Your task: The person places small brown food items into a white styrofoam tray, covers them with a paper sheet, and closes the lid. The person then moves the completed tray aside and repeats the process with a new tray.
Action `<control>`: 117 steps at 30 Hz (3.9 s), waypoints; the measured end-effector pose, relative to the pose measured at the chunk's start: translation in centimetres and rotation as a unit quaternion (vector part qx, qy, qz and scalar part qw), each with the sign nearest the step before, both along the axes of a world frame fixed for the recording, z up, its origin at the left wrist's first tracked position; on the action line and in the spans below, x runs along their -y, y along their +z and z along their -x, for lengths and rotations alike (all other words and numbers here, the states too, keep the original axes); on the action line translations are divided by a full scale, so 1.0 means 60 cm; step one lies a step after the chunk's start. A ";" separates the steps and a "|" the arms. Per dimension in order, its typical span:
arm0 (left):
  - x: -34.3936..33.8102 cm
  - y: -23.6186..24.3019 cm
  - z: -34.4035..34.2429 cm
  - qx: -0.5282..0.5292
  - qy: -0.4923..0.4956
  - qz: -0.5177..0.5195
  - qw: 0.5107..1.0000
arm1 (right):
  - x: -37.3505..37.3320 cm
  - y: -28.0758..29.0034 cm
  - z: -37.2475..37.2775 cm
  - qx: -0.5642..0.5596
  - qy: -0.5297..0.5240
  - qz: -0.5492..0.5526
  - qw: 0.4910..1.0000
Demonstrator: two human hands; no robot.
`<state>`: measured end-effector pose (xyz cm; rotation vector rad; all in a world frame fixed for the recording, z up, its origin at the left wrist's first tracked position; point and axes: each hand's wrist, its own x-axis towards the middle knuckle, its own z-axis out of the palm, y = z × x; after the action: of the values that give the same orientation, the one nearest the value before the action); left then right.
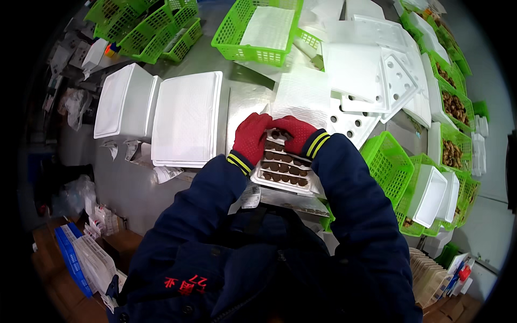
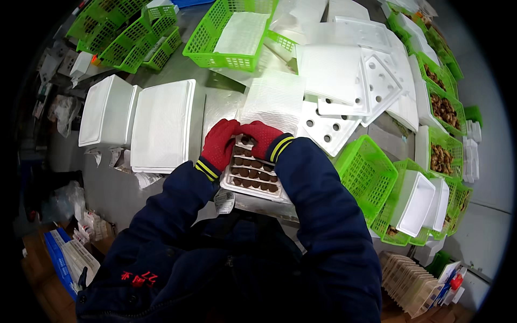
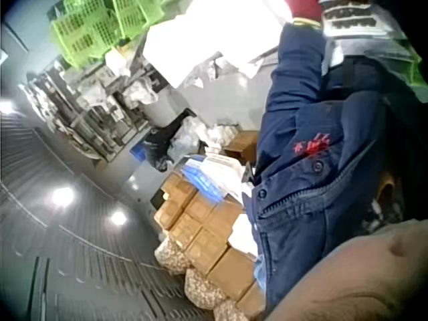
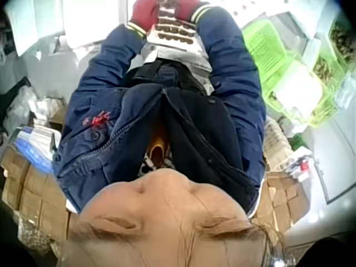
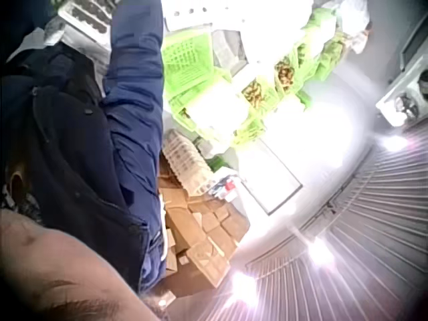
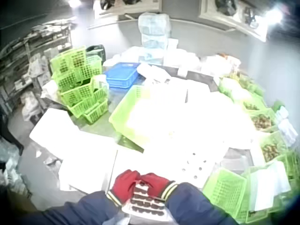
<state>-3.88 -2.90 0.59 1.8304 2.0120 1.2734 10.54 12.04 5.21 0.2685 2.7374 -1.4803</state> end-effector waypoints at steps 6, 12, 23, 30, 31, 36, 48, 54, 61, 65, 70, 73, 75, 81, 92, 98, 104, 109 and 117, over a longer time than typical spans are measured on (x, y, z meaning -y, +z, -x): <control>0.002 0.001 0.003 -0.089 0.003 0.046 0.995 | -0.018 0.002 -0.037 0.038 -0.044 0.000 0.998; -0.024 0.029 -0.017 -0.169 -0.061 0.095 0.979 | -0.025 -0.009 -0.086 0.072 -0.091 -0.014 0.993; -0.045 0.000 -0.025 -0.063 -0.152 0.054 0.985 | 0.010 -0.037 -0.091 -0.047 -0.167 -0.239 0.955; -0.058 0.013 -0.009 -0.095 -0.073 0.044 0.992 | 0.009 -0.002 -0.091 0.070 -0.082 -0.279 0.954; -0.061 0.015 -0.003 -0.120 -0.066 0.062 0.989 | 0.007 0.001 -0.087 0.104 -0.073 -0.272 0.954; -0.058 0.028 0.005 -0.263 -0.072 0.075 0.959 | 0.013 -0.006 -0.082 0.082 -0.091 -0.337 0.934; -0.057 0.045 0.021 -0.253 -0.088 0.106 0.958 | -0.020 -0.001 -0.140 0.018 -0.246 -0.139 0.959; -0.055 0.064 0.015 0.029 -0.032 0.084 0.996 | 0.013 -0.010 -0.116 -0.058 -0.246 -0.228 0.940; -0.090 0.019 -0.055 0.058 -0.113 0.155 0.980 | 0.033 -0.018 -0.107 0.121 -0.272 -0.269 0.916; -0.123 0.013 -0.079 0.057 -0.178 0.119 0.975 | 0.012 -0.003 -0.124 0.099 -0.341 -0.156 0.922; -0.143 0.007 -0.082 0.023 -0.223 0.207 0.952 | 0.031 0.004 -0.134 0.158 -0.310 -0.171 0.922; -0.137 -0.038 -0.065 -0.007 -0.238 0.139 0.961 | 0.050 -0.006 -0.123 0.123 -0.291 -0.214 0.925; -0.140 -0.018 -0.069 0.030 -0.236 0.173 0.956 | 0.051 0.000 -0.127 0.120 -0.304 -0.213 0.921; -0.133 0.015 -0.059 0.091 -0.241 0.224 0.940 | 0.044 0.004 -0.133 0.096 -0.309 -0.241 0.915; -0.149 0.015 -0.070 0.086 -0.291 0.225 0.926 | -0.009 0.026 -0.176 -0.035 -0.482 0.228 0.845; -0.148 0.006 -0.072 0.091 -0.317 0.201 0.922 | 0.002 -0.009 -0.179 -0.025 -0.480 0.212 0.851; -0.128 0.005 -0.035 0.184 -0.209 0.164 0.946 | 0.004 -0.002 -0.167 -0.030 -0.446 0.337 0.829; -0.083 0.047 0.041 0.233 -0.078 0.152 0.957 | -0.014 0.013 -0.200 -0.093 -0.418 0.541 0.724; -0.051 0.042 0.033 0.028 -0.155 0.101 0.982 | 0.016 0.039 -0.129 -0.006 -0.359 0.441 0.822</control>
<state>-5.85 0.17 3.10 1.8925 1.6746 0.9842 18.31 11.10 7.55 1.2982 1.6490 -2.6771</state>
